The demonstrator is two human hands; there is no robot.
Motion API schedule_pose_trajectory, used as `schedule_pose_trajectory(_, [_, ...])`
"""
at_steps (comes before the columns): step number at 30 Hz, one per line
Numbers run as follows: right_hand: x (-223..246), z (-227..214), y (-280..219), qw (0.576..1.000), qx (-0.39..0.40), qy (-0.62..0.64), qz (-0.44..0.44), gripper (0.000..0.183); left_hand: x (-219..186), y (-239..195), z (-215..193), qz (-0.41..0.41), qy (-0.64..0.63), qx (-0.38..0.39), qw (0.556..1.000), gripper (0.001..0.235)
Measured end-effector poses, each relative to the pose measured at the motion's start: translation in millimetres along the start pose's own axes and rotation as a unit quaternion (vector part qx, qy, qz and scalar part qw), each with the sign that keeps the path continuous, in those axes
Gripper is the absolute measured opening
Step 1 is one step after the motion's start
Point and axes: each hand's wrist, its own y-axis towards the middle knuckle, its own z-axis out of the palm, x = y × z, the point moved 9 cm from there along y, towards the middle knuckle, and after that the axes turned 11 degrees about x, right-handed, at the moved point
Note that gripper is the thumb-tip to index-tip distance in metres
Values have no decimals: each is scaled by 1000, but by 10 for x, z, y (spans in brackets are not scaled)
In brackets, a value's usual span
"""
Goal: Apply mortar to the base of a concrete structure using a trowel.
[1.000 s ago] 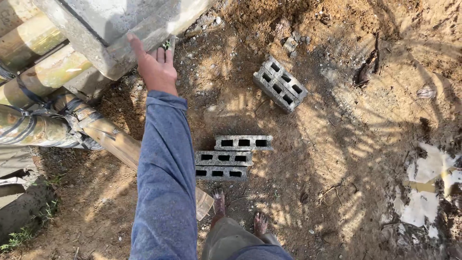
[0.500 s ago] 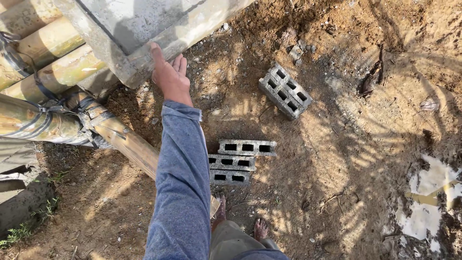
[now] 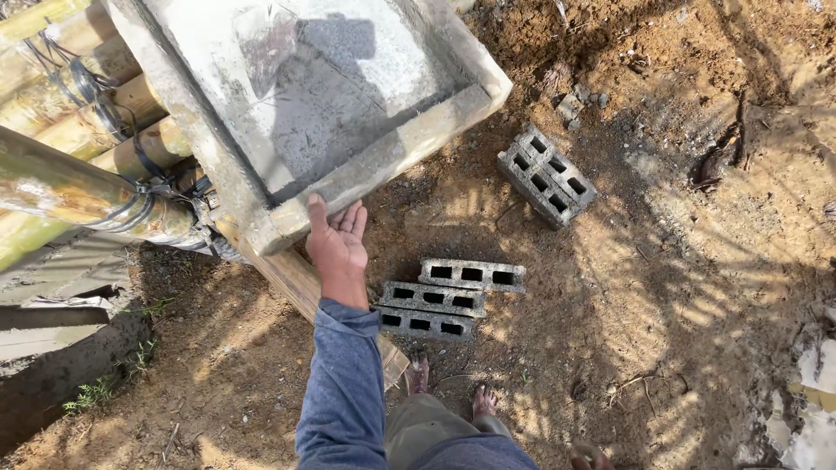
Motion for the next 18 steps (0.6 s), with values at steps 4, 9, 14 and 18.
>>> schedule_pose_trajectory(4, [2837, -291, 383, 959, -28, 114, 256, 72, 4, -568, -50, -16, 19, -37, 999, 59])
schedule_pose_trajectory(9, [5288, -651, 1014, 984, -14, 167, 59, 94, 87, -1036, -183, -21, 3, -30, 999, 54])
schedule_pose_trajectory(14, [6240, -1015, 1468, 951, -24, 295, -87, 107, 109, -1411, -351, -24, -13, -44, 999, 51])
schedule_pose_trajectory(18, [6411, -1384, 1904, 891, -68, 427, -138, 129, 76, -1605, -368, -33, -15, -53, 998, 48])
